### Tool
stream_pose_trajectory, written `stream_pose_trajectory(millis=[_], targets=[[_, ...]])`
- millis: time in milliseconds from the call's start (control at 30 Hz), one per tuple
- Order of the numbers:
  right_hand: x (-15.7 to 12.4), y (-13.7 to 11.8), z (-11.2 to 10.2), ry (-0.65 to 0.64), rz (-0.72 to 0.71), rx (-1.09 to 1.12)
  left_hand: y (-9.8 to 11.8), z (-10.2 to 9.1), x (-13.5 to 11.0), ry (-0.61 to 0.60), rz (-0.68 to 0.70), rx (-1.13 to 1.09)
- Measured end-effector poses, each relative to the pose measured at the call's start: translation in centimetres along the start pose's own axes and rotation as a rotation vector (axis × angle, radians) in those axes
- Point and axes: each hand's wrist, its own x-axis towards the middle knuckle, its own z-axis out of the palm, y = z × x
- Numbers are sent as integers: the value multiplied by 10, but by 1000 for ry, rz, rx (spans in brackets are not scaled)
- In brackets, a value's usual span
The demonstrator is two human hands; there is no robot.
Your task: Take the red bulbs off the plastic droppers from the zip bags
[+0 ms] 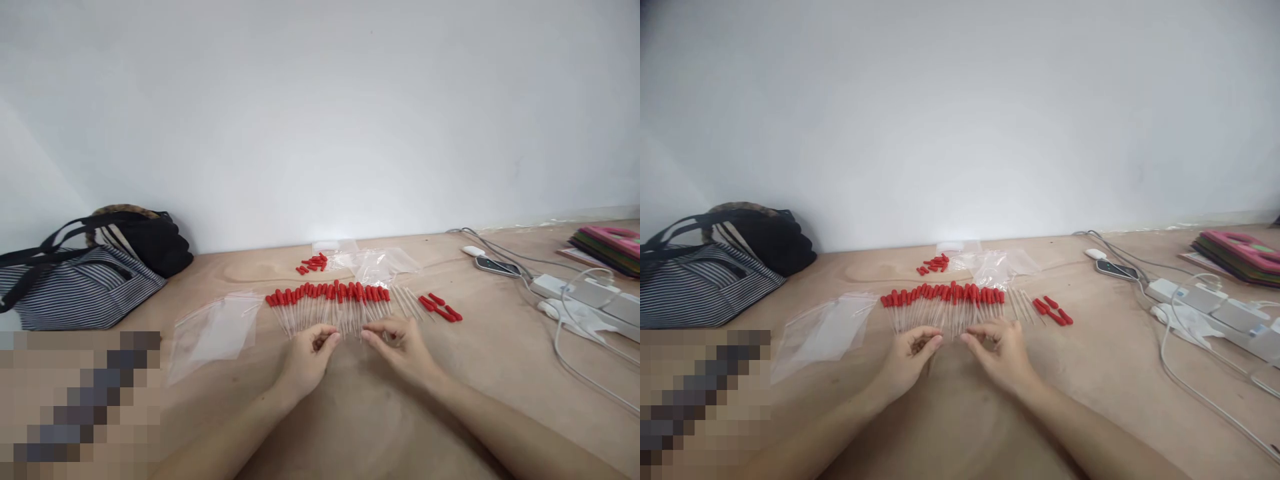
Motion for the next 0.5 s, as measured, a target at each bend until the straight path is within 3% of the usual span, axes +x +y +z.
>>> stream_pose_trajectory(millis=[133, 233, 367, 500], targets=[[-8, -13, 22, -92, 223, 433, 17, 19, 2, -58, -123, -217], [-7, -16, 24, -102, 328, 599, 25, 27, 0, -75, -120, -247], [8, -9, 10, -79, 405, 574, 19, 22, -3, -77, 44, -59], [39, 26, -27, -29, 489, 303, -7, -5, -1, 39, 315, 366]])
